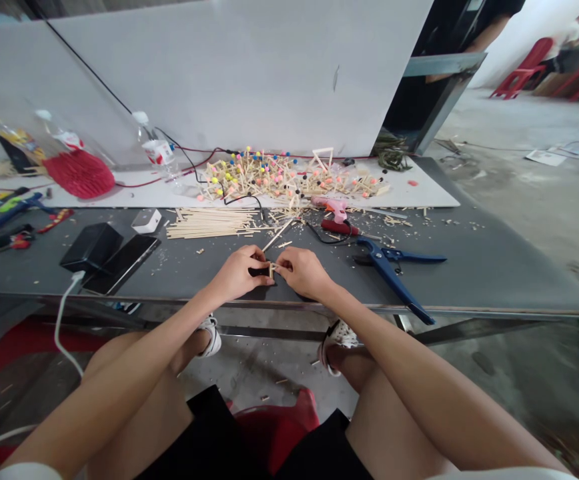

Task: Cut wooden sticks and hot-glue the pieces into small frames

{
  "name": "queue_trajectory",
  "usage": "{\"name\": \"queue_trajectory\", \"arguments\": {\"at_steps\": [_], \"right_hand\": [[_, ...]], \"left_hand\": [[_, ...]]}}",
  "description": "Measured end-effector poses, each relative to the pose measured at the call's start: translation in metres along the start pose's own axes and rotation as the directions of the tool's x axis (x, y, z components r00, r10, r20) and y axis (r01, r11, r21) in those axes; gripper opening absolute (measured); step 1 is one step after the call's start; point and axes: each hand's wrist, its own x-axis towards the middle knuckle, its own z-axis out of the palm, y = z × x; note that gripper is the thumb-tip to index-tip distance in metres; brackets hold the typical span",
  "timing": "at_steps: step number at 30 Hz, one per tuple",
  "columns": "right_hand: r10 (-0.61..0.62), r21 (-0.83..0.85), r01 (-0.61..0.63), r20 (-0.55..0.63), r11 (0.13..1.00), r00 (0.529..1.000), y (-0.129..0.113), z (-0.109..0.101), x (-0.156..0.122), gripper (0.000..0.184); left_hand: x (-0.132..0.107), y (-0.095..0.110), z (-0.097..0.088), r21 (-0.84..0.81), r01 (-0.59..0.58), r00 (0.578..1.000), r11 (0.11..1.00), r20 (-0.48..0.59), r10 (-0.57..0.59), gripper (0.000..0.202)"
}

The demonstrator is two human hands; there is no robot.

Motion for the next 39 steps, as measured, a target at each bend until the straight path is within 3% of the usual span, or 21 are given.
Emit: {"name": "queue_trajectory", "arguments": {"at_steps": [29,39], "right_hand": [[0.000,0.023,0.000,0.006,1.000,1.000,0.003,-0.003,-0.002,0.002],[0.035,0.047,-0.037,0.037,0.998,0.999,0.008,-0.014,-0.003,0.012]], "left_hand": [[0.000,0.002,-0.004,0.036,-0.004,1.000,0.999,0.023,0.003,0.028],[0.000,0.004,-0.004,0.034,0.011,1.000,0.999,0.027,-0.012,0.028]]}}
